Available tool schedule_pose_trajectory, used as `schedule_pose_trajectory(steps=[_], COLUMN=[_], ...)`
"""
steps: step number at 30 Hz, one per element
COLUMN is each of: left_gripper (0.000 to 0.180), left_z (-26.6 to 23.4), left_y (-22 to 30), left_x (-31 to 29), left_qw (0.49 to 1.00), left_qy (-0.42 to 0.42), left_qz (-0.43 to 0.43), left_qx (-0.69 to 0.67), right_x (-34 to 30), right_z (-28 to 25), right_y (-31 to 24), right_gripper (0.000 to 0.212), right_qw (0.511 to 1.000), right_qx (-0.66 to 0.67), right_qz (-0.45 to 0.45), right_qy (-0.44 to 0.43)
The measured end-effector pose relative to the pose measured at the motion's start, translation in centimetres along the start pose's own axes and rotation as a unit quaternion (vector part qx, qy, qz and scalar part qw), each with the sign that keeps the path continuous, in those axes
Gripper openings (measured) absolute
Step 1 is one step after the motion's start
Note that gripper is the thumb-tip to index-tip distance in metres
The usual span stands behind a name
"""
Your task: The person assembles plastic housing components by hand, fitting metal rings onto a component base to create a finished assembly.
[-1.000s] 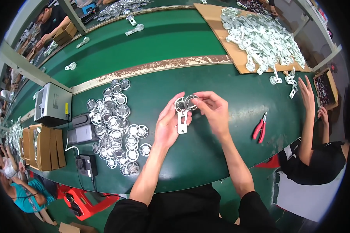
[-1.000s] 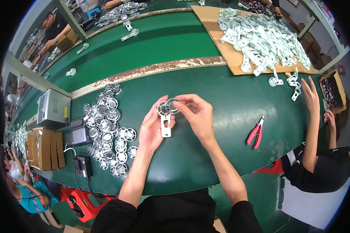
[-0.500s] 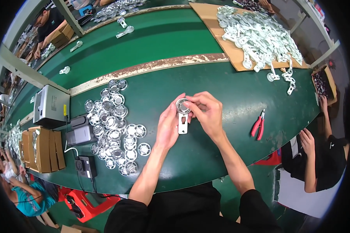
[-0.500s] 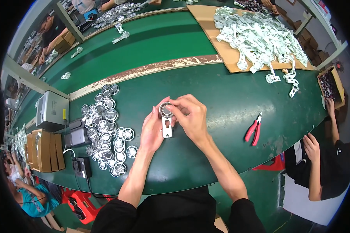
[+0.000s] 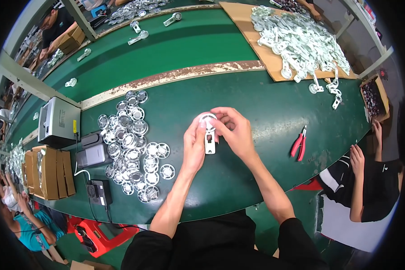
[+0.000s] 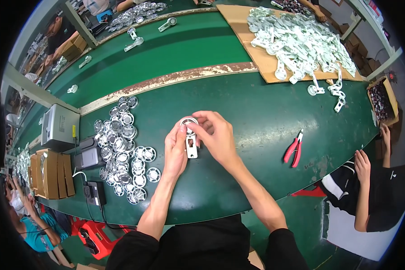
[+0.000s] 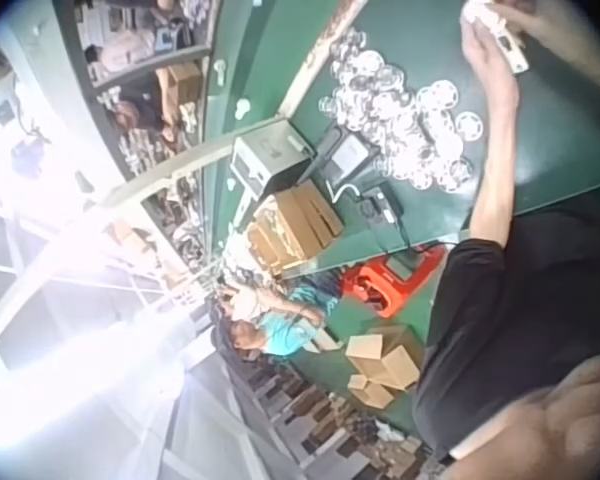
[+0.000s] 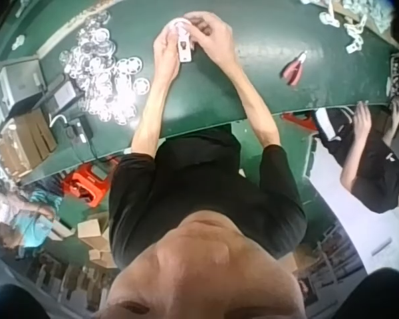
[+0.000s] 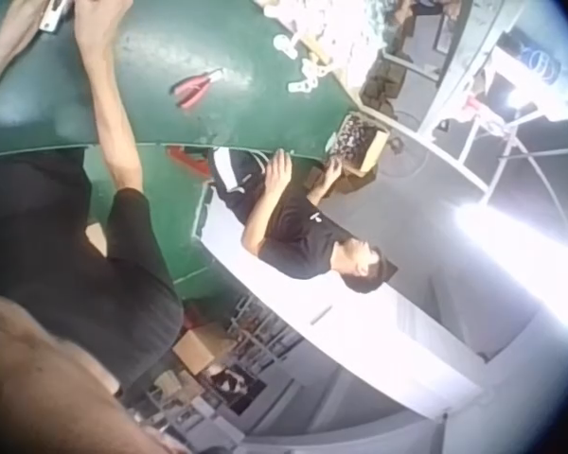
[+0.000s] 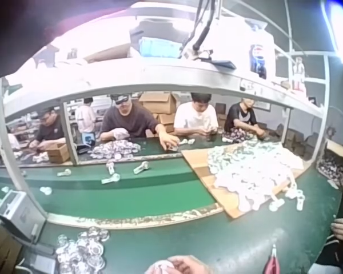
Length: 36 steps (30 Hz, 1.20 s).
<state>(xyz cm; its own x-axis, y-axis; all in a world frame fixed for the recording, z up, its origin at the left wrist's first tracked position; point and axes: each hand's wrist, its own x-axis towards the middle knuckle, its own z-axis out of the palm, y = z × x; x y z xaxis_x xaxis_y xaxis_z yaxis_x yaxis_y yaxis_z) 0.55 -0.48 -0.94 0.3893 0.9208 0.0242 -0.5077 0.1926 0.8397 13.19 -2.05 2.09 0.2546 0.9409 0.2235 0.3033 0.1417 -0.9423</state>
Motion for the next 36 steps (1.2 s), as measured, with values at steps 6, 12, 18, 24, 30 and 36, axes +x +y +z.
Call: schedule_pose_trajectory(steps=[6, 12, 18, 24, 30, 36], left_gripper=[0.034, 0.026, 0.024, 0.029, 0.034, 0.035], left_z=[1.1, 0.5, -0.1, -0.1, -0.2, 0.8], left_y=[0.1, -0.1, -0.6, 0.3, 1.2, 1.4], left_x=[-0.2, -0.4, -0.1, 0.0, -0.1, -0.1], left_qw=[0.997, 0.997, 0.995, 0.998, 0.985, 0.99], left_qy=[0.078, 0.042, 0.083, 0.044, 0.01, 0.012], left_qz=[-0.006, 0.015, 0.021, -0.027, -0.095, -0.085], left_qx=[0.0, 0.069, 0.051, -0.032, -0.146, -0.113], right_x=[0.1, 0.2, 0.0, 1.0, 1.2, 0.9], right_z=[-0.5, -0.8, 0.4, -0.7, -2.1, -1.9], right_y=[0.1, 1.2, 1.6, 2.1, 0.4, 0.3], right_gripper=[0.033, 0.029, 0.028, 0.026, 0.043, 0.048], right_qw=[0.969, 0.95, 0.954, 0.945, 0.934, 0.945], right_qx=[0.165, 0.218, 0.234, 0.254, 0.282, 0.264], right_qz=[0.154, 0.193, 0.158, 0.148, 0.147, 0.147], right_qy=[-0.096, -0.116, -0.095, -0.141, -0.164, -0.125])
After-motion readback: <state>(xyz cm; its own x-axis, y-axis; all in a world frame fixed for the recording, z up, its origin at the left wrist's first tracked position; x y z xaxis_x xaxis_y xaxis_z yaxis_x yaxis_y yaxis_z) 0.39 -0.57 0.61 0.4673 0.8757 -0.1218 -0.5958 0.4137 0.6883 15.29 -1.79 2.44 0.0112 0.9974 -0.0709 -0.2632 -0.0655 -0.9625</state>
